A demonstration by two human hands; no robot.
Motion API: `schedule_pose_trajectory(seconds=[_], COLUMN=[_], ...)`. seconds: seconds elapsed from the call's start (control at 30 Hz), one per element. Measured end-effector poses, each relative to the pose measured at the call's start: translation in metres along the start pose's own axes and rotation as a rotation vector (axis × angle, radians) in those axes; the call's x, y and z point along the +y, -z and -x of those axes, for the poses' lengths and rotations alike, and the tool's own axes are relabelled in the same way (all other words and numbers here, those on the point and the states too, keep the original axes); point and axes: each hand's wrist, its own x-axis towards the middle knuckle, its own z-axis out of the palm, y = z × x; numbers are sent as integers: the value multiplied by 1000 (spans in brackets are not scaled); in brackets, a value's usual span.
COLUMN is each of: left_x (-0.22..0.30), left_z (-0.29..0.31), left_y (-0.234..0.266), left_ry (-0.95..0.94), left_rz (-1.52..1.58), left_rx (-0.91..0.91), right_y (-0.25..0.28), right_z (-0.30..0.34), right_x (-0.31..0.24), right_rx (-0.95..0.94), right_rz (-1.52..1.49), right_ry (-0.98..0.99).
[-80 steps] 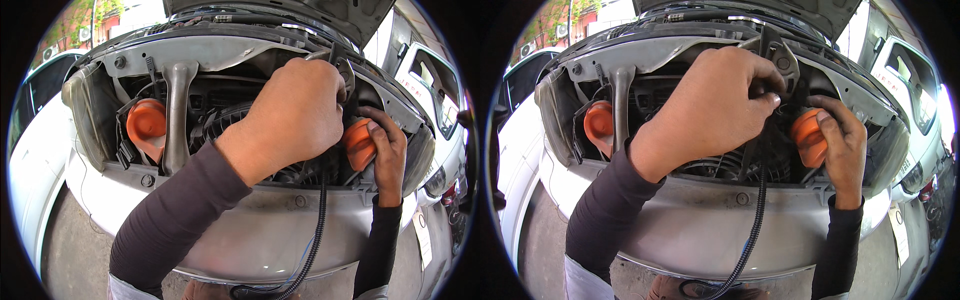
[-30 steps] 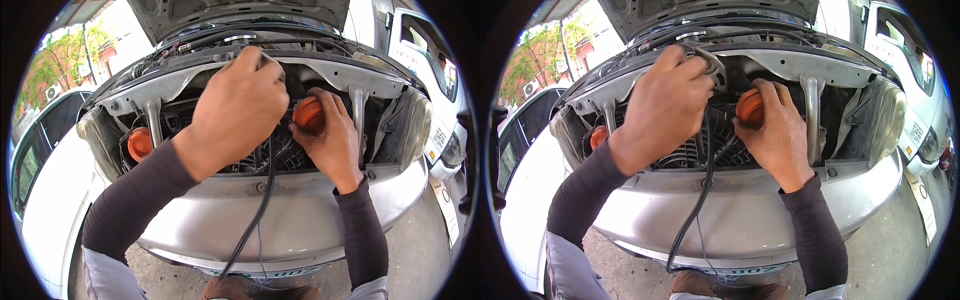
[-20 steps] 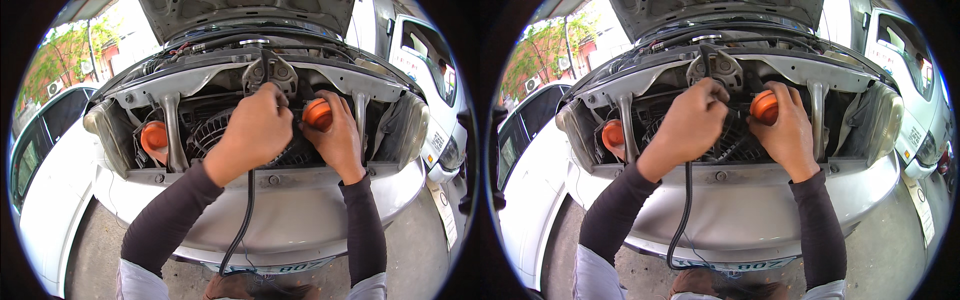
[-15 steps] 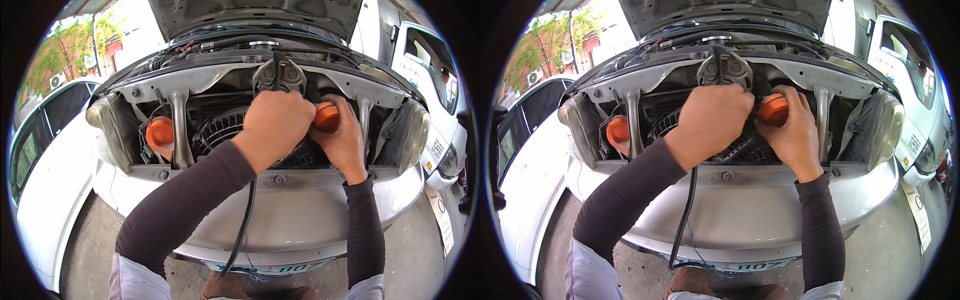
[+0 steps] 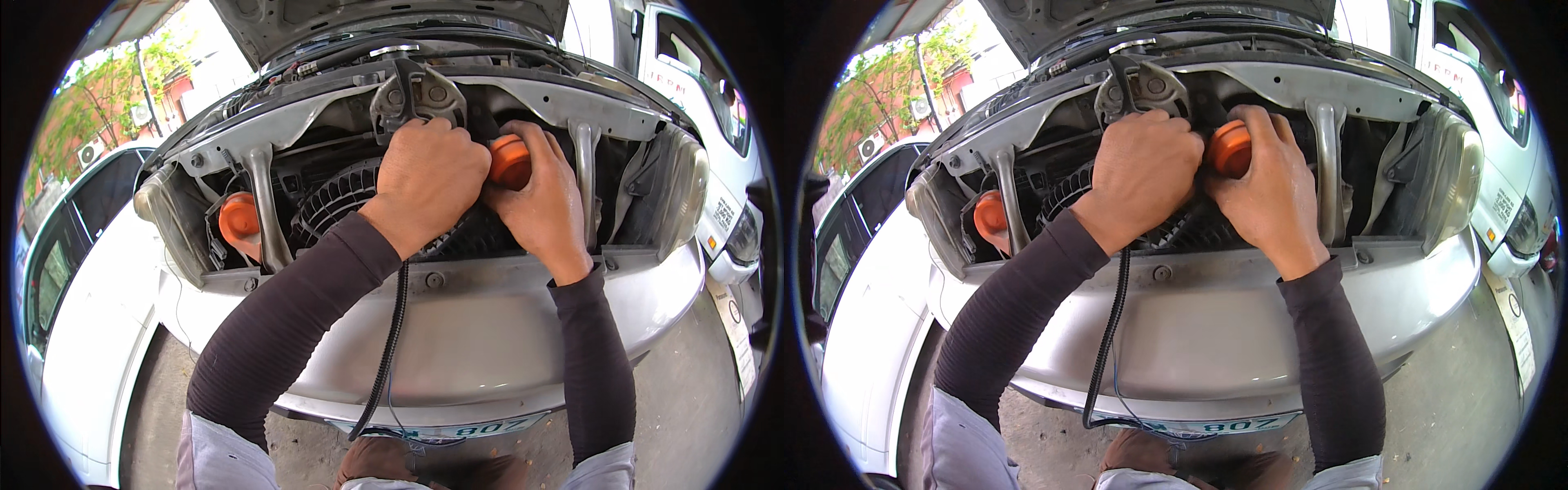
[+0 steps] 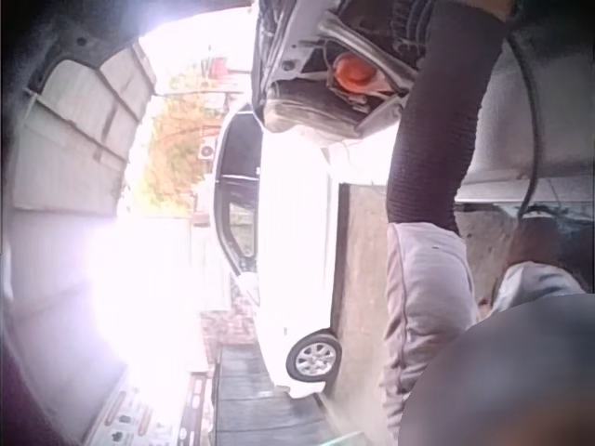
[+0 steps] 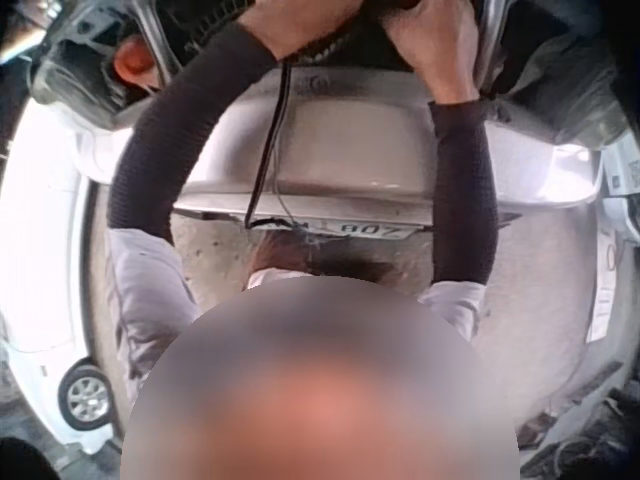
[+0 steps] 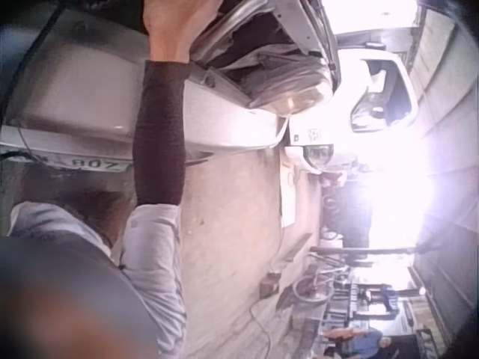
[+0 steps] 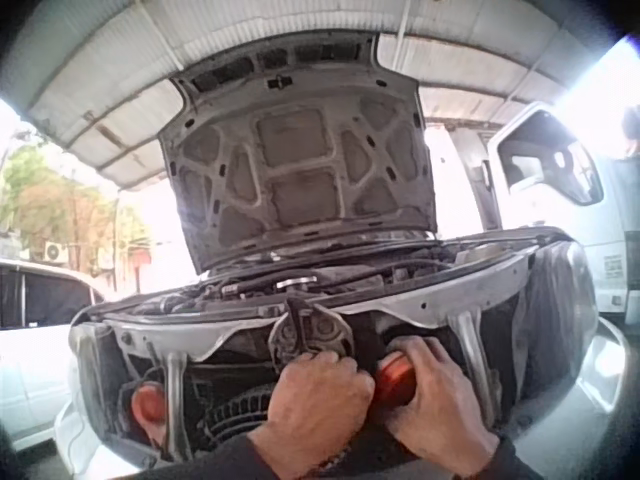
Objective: The person prepares and installs a wiring harness into the front of a silver car with the hood open. They strip wire ends, route the harness through the grille area, and secure it with zip ties.
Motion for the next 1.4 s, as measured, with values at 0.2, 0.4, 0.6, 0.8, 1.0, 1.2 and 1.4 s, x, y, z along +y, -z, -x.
schedule_pose_trajectory(seconds=[0.2,0.4,0.6,0.8,1.0,1.2,1.4], left_x=[4,1,2,-4,-2,2,6], left_z=[3,10,12,7,-2,-12,-18], left_y=[-7,-7,-7,-3,6,15,19], left_ry=[71,54,91,92,80,96,177], left_rz=[5,-7,39,128,58,-74,-43], left_rx=[9,124,133,158,102,-26,-76], right_y=[-2,0,-1,0,1,-3,-4], right_z=[0,0,1,3,3,4,3], right_x=[0,-1,3,3,3,8,9], right_rx=[30,25,28,4,-3,-1,21], right_rz=[0,-22,-79,-93,-115,-163,-168], right_ry=[-3,-4,3,-38,-47,-14,4])
